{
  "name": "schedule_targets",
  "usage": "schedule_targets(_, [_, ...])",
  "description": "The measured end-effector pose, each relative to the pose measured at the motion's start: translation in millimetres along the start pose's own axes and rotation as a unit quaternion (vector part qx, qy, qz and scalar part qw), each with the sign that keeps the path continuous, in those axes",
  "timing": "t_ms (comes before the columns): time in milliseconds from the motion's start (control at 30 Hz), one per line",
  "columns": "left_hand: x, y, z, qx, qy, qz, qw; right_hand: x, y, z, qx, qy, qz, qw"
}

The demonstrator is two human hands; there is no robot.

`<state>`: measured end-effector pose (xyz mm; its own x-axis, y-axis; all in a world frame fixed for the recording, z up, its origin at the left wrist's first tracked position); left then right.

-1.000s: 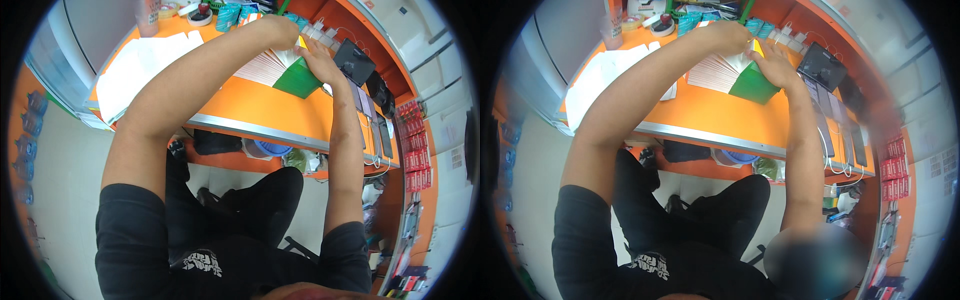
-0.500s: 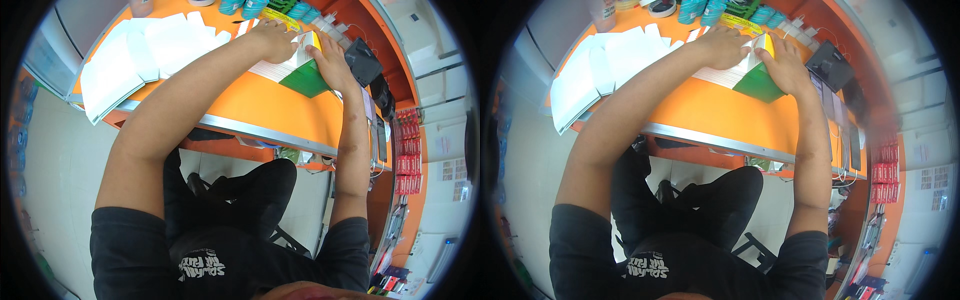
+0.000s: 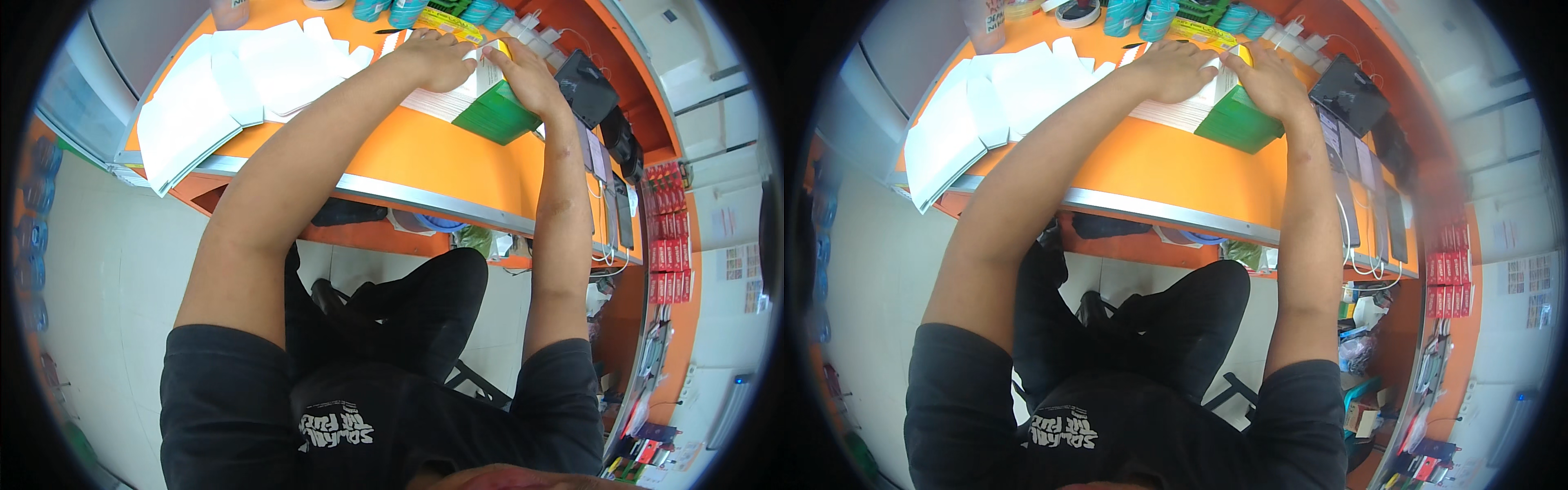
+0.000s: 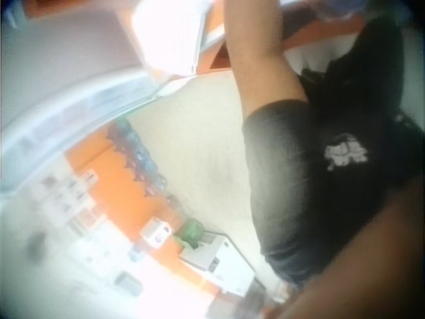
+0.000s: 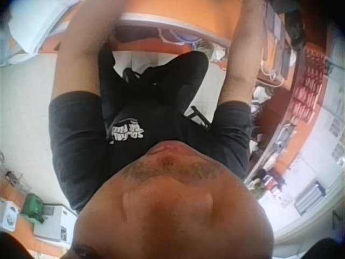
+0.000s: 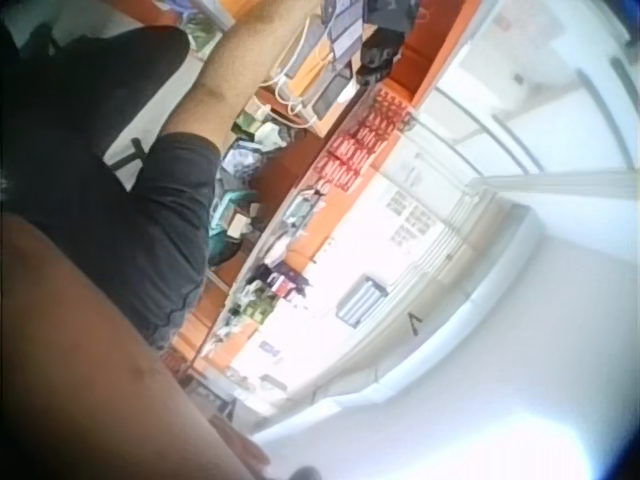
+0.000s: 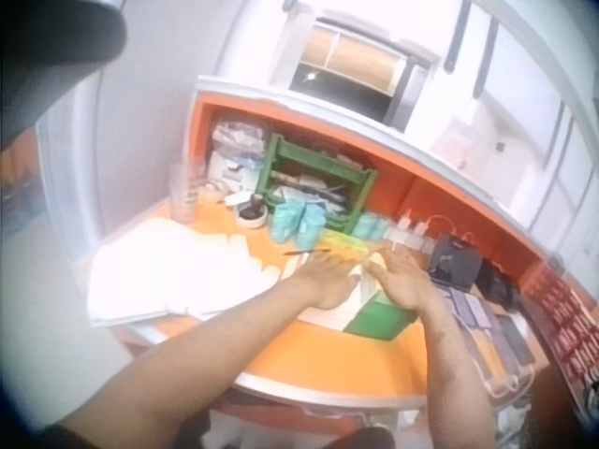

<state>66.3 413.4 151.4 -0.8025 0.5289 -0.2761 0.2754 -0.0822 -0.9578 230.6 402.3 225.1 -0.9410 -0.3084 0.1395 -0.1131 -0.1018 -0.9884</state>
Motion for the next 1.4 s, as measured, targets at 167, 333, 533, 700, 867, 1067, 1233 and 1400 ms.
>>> schedule_targets(167, [9, -10, -13, 0.021, 0.018, 0.039, 0.999, 4, 0, -2, -0.004, 0.010, 0.036, 0.999])
schedule_targets(333, [46, -80, 51, -0.286, 0.033, 0.427, 0.857, 10, -3, 1, 0.012, -0.015, -0.053, 0.998])
schedule_targets(533, [97, -111, 282, -0.083, -0.155, 0.073, 0.982, 8, -9, 3, 0.007, -0.024, -0.054, 0.998])
schedule_targets(700, [118, -89, 355, 0.102, -0.256, 0.103, 0.956, 4, -7, -2, 0.016, -0.028, -0.065, 0.997])
schedule_targets(867, [148, -88, 358, 0.066, -0.204, 0.184, 0.959, -10, -7, -3, -0.001, -0.037, -0.074, 0.997])
schedule_targets(1067, [155, -85, 352, -0.110, -0.175, 0.239, 0.949, 88, -28, 60, -0.308, -0.221, 0.082, 0.922])
schedule_targets(1233, [116, -131, 369, -0.334, -0.154, 0.031, 0.929, 226, -13, 101, -0.268, -0.431, -0.115, 0.854])
schedule_targets(1400, [-7, -173, 378, -0.402, -0.042, -0.091, 0.910, 291, -21, 139, -0.348, -0.508, -0.073, 0.784])
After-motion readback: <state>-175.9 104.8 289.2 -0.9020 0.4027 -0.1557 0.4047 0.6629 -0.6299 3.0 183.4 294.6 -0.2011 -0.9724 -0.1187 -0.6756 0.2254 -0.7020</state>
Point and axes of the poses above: each hand's wrist, its own z-axis away from the middle knuckle, its own y-axis out of the palm, x = y × z, the point moved 3 cm from there along -z, towards the middle knuckle, and after that the axes turned 15 degrees about x, right-handed, at the moved point
